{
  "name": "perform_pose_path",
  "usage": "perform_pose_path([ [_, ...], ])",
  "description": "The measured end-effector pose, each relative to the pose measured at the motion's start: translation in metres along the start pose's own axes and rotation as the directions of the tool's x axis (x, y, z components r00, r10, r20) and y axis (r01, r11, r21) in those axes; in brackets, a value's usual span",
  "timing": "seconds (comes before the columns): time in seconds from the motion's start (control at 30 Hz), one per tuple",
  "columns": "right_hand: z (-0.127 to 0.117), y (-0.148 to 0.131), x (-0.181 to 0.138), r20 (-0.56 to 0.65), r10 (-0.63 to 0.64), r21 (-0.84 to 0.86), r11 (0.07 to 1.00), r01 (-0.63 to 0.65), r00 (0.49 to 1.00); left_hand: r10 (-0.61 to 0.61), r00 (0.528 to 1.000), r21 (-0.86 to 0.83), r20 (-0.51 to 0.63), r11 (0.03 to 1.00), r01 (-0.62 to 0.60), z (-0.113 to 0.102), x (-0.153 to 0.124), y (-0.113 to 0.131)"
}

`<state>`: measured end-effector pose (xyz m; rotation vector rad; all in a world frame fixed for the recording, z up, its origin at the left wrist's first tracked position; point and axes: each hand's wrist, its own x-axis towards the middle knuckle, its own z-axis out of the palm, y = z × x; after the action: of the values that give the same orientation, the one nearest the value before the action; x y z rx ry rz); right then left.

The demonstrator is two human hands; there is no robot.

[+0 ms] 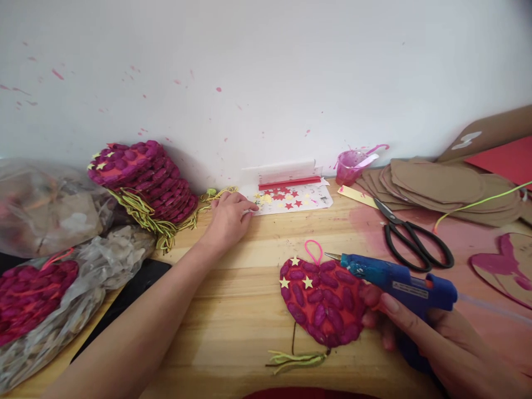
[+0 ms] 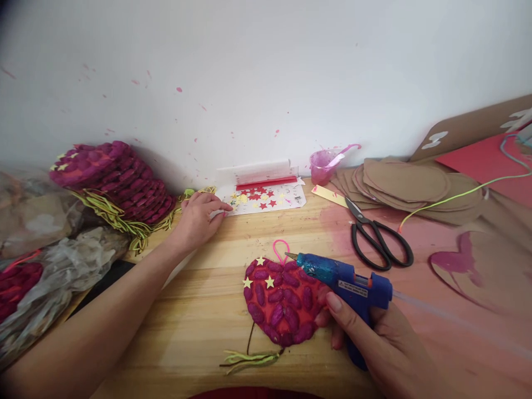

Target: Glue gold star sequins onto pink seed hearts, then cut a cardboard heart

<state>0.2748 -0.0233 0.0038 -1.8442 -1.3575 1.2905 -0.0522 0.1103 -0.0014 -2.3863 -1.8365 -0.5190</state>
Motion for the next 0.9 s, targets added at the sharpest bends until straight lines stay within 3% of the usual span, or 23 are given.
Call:
perform_pose_path([
  [0.23,-0.001,-0.001,-0.002,-0.024,0.006,-0.016,1.0,-0.006,1.0,0.046,0.999,0.031,0.013,0.998,-0.046,0.003,0.0,0.0],
  [0.4,-0.001,0.005,-0.001,0.0,-0.036,-0.025,0.999,0.036,0.999,0.008,1.0,0.033,-0.024,0.999,-0.007,0.003,-0.001,0.0],
  [0.6,-0.002,0.008,0.001,-0.016,-0.041,0.002,0.999,0.041,0.999,0.015,0.999,0.059,0.036,0.998,-0.017,0.003,-0.001,-0.001],
  [0.77,-0.004,0.007,0.0,0.043,-0.047,-0.015,0.999,0.047,0.998,0.035,0.999,0.027,-0.01,0.999,-0.034,0.002,-0.004,-0.002],
  [0.9,-0.002,0.005,0.0,0.025,-0.032,0.01,0.999,0.032,0.999,0.026,0.999,0.035,-0.02,0.999,-0.025,0.002,-0.005,-0.002],
])
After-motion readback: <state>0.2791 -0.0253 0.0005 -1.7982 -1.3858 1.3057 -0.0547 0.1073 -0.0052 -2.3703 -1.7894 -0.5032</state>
